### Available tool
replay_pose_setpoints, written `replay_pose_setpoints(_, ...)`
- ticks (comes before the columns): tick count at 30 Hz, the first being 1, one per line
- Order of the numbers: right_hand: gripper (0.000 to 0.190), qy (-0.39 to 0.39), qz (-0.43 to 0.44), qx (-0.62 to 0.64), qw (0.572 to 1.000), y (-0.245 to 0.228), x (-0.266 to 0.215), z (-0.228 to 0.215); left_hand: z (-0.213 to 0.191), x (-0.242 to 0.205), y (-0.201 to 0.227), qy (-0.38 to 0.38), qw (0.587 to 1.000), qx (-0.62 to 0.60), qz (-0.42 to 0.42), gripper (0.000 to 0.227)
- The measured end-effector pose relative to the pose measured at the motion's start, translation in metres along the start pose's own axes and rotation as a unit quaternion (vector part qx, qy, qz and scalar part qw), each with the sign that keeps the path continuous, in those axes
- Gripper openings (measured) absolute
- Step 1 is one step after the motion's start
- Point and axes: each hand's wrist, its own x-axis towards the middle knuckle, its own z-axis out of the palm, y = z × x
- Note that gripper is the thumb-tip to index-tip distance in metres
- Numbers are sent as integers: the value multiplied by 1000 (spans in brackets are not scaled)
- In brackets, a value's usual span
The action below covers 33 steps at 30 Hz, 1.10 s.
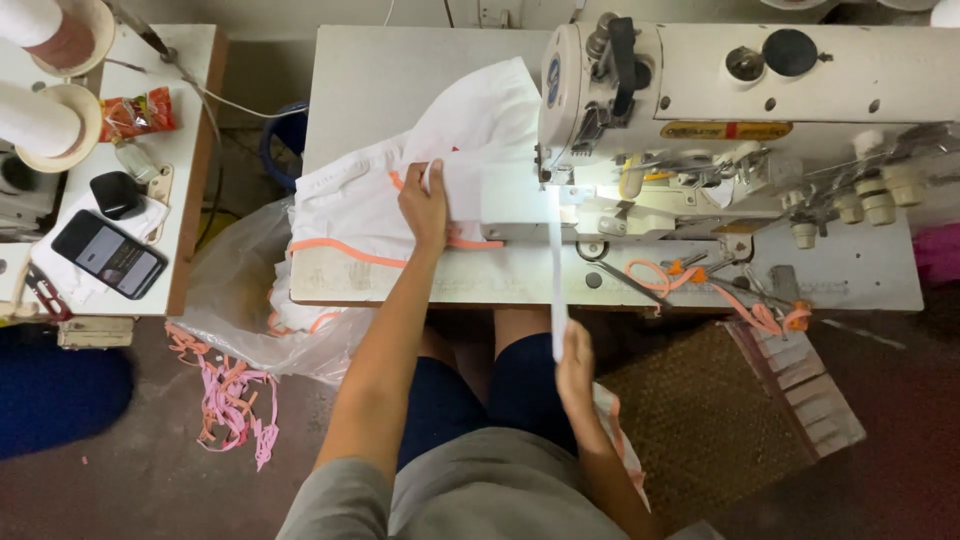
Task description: Picking up, unfolding, and organizing white fabric garments with orange trim at a sewing workstation.
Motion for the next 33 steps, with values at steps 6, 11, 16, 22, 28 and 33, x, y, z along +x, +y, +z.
replay_pose_setpoints(6,47,53,168,-77,981,52,-31,-90,18,20,-22,-39,999,-10,-29,38)
replay_pose_setpoints(11,7,275,-146,115,943,-73,-29,-70,-34,-3,70,-11,979,39,198,15)
replay_pose_setpoints(16,54,-539,-248,77,802,-205,-115,20,-53,-25,95,-617,709,-202,-276,86)
replay_pose_setpoints(22,36,-196,-226,-110,948,-109,0,1,-57,-62,12,-614,758,-134,-175,44)
replay_pose_setpoints(28,21,79,-160,-199,964,-27,68,7,-40,-52,-16,-393,906,-88,-132,13)
replay_pose_setpoints(33,47,47,59,132,988,-54,3,16,-43,-55,-5,-364,908,-128,-164,19)
